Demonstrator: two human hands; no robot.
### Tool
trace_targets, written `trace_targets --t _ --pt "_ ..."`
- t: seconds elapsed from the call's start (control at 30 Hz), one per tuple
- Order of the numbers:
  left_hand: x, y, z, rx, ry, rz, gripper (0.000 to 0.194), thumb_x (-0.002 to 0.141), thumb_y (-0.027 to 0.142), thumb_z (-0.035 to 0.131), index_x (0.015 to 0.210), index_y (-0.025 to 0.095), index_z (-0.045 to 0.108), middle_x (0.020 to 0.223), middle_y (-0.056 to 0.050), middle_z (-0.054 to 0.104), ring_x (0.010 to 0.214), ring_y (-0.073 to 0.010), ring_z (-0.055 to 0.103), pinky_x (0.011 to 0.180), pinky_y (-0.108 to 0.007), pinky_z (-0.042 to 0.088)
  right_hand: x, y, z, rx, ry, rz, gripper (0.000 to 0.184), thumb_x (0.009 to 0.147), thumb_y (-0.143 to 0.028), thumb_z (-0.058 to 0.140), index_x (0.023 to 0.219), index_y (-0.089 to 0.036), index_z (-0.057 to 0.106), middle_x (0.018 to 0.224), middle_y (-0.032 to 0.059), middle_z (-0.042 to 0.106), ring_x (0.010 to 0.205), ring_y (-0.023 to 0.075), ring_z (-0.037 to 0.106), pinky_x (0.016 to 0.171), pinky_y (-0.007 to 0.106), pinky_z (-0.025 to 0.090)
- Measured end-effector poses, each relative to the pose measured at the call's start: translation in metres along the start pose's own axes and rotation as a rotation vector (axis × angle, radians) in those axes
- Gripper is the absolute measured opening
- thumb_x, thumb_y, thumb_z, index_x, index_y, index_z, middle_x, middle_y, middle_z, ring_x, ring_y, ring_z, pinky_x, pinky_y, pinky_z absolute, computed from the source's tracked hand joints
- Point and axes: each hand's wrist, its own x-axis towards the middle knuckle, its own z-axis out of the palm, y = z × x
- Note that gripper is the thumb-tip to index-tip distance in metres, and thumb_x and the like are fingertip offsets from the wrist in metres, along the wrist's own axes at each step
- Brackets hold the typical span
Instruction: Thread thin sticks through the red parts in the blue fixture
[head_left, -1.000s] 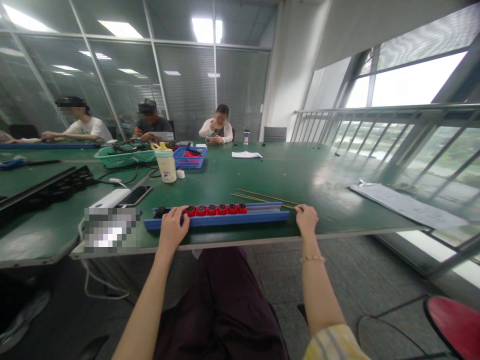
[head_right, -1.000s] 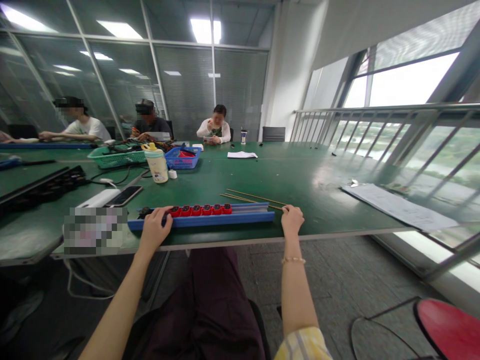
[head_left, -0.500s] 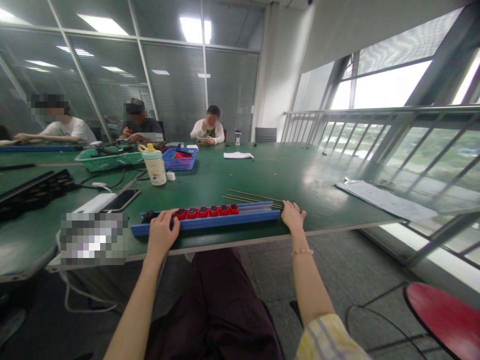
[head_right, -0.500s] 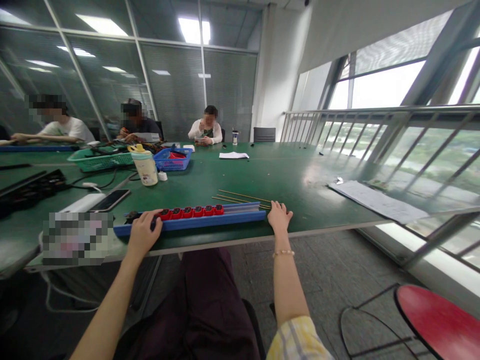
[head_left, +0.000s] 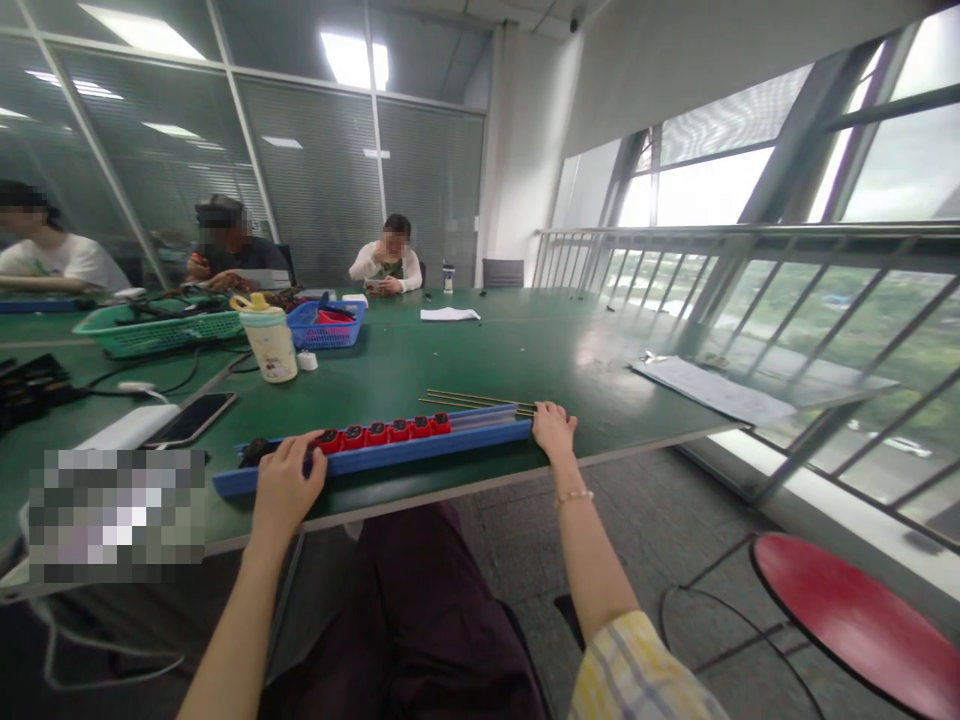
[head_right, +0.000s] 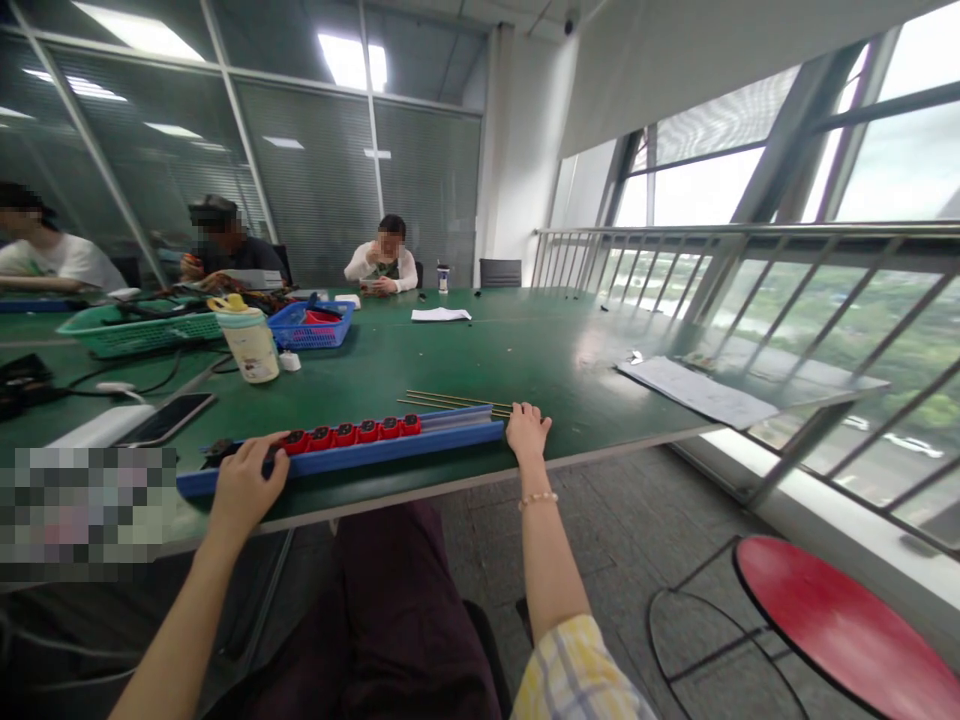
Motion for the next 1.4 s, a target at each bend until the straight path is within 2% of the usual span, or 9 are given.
trace_targets --t 0.13,0.33,0.53,0.9,1.07,1.2,1.4 --pt "0.0 -0.003 0.001 0.021 0.007 0.01 0.037 0.092 0.035 0.037 0.114 0.018 0.061 0.109 -0.01 0.067 0.099 -0.0265 0.062 0.084 -0.039 0.043 0.0 -0.002 -0.001 0.028 0.025 -0.002 0.04 0.101 -0.032 0.032 0.133 -0.024 0.055 0.13 0.0152 0.053 0.119 0.0262 0.044 0.095 0.04 0.032" --pt "0.0 -0.005 0.002 0.027 -0.008 0.016 0.038 0.093 0.036 0.036 0.116 0.018 0.06 0.11 -0.01 0.067 0.099 -0.0268 0.062 0.084 -0.039 0.043 0.0 -0.001 0.0 0.078 0.026 0.038 0.03 0.1 -0.037 0.041 0.118 -0.026 0.062 0.121 0.0129 0.057 0.116 0.0271 0.044 0.094 0.042 0.029" --pt "0.0 -0.005 0.002 0.02 -0.008 0.016 0.037 0.093 0.035 0.037 0.116 0.018 0.06 0.111 -0.01 0.067 0.101 -0.0264 0.062 0.085 -0.038 0.043 0.005 0.0 0.0 0.113 -0.044 0.054 0.028 0.1 -0.036 0.042 0.109 -0.023 0.065 0.12 0.0132 0.058 0.116 0.0271 0.044 0.094 0.042 0.028" --pt "0.0 -0.001 0.0 0.008 -0.011 -0.005 0.037 0.092 0.036 0.037 0.115 0.019 0.06 0.11 -0.011 0.067 0.1 -0.0268 0.062 0.084 -0.039 0.043 -0.003 -0.004 -0.003 0.094 0.035 0.019 0.027 0.1 -0.032 0.041 0.105 -0.021 0.065 0.115 0.0134 0.062 0.112 0.0256 0.048 0.093 0.041 0.027" --pt "0.0 0.001 -0.002 -0.011 -0.016 -0.009 0.037 0.091 0.036 0.038 0.115 0.019 0.06 0.11 -0.011 0.067 0.1 -0.0269 0.062 0.086 -0.04 0.043 -0.002 -0.004 -0.005 0.108 -0.03 0.024 0.027 0.099 -0.031 0.041 0.106 -0.021 0.065 0.114 0.0132 0.062 0.112 0.0257 0.049 0.093 0.041 0.028" --pt "0.0 0.002 -0.002 -0.002 -0.014 -0.008 0.037 0.091 0.035 0.038 0.115 0.019 0.06 0.111 -0.01 0.067 0.103 -0.0267 0.061 0.086 -0.039 0.042 -0.003 -0.004 -0.006 0.087 -0.046 0.001 0.03 0.1 -0.028 0.037 0.109 -0.018 0.064 0.115 0.0166 0.061 0.113 0.0275 0.049 0.092 0.041 0.03" --pt "0.0 0.0 0.0 0.001 -0.016 0.006 0.038 0.092 0.035 0.036 0.116 0.018 0.06 0.11 -0.011 0.067 0.102 -0.0267 0.062 0.085 -0.039 0.042 -0.009 -0.006 -0.008 0.008 0.01 -0.042 0.034 0.099 -0.022 0.031 0.111 -0.014 0.061 0.117 0.0199 0.059 0.114 0.0292 0.048 0.091 0.04 0.032"
